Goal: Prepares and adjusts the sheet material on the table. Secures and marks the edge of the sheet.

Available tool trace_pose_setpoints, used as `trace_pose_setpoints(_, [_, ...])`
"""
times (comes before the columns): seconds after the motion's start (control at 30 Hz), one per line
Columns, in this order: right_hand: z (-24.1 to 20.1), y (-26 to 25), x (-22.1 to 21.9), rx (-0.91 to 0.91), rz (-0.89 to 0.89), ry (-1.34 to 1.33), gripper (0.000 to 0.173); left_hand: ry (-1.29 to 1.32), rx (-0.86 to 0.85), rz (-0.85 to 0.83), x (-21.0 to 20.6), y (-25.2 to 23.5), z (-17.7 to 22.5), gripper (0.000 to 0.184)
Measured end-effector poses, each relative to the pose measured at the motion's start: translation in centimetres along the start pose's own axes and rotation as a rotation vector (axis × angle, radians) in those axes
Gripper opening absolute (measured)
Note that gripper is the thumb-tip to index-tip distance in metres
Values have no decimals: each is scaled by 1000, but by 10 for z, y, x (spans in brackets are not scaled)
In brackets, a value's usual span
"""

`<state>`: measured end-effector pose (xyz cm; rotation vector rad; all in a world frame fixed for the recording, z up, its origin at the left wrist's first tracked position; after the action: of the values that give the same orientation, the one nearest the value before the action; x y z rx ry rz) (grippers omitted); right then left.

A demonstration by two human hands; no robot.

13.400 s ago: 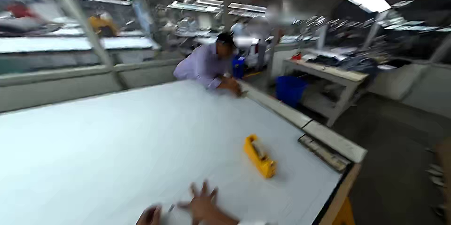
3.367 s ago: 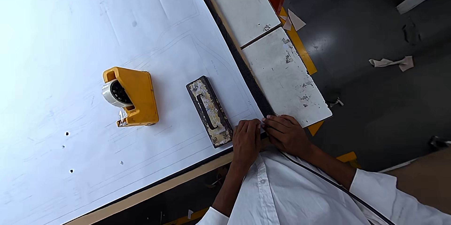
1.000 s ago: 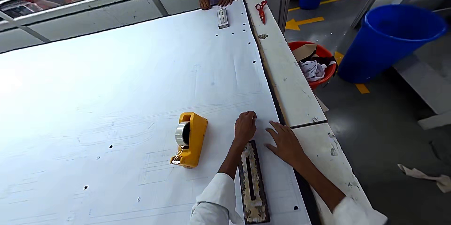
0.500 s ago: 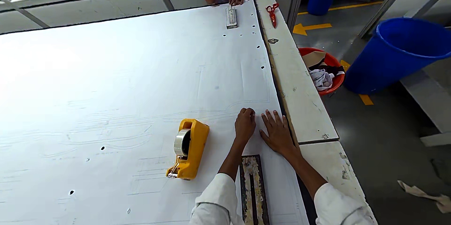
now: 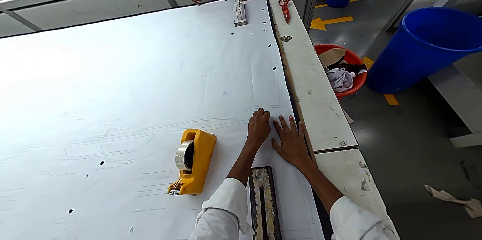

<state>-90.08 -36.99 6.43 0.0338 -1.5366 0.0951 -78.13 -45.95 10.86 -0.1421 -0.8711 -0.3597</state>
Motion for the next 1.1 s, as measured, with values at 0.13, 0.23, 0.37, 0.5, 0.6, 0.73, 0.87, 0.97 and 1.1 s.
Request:
trace_pose_setpoints(0.13, [0,-1,0,1,-16,3,70,-6,23,-3,0,8,2,20])
trace_pose_setpoints(0.23, [0,0,0,1,-2,-1,70,43,24,-11,6,12,4,21])
trace_pose_setpoints(0.37, [-1,1,1,1,5,-10,71,72,32,41,7,7,9,20])
trace_pose_setpoints(0.5, [-1,0,2,-3,-28,-20,70,26,26,-24,0,5,9,21])
trace_pose_setpoints(0.6, [-1,1,1,0,-15,-17,70,-22,41,-99,6,6,8,20])
trace_pose_setpoints(0.73, [-2,1,2,5,9,-19,71,-34,70,-17,9,10,8,21])
trace_pose_setpoints(0.87, [-1,1,2,1,8,-16,71,55,27,75,8,10,9,19])
trace_pose_setpoints(0.97, [-1,0,3,3,4,-16,70,101,2,88,8,10,7,19])
trace_pose_setpoints(1.1, [-1,-1,3,2,-11,2,71,128,-12,70,2,8,6,19])
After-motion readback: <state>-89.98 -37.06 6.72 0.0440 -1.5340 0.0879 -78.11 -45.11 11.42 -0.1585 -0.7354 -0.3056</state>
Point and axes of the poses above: each hand's wrist, its own y-axis away from the middle knuckle, its own x-axis out of the back of the hand, z = x × y, the point moved 3 cm from there along -y, towards the middle knuckle, and after that the axes turned 15 degrees about y, right-handed, at the moved point
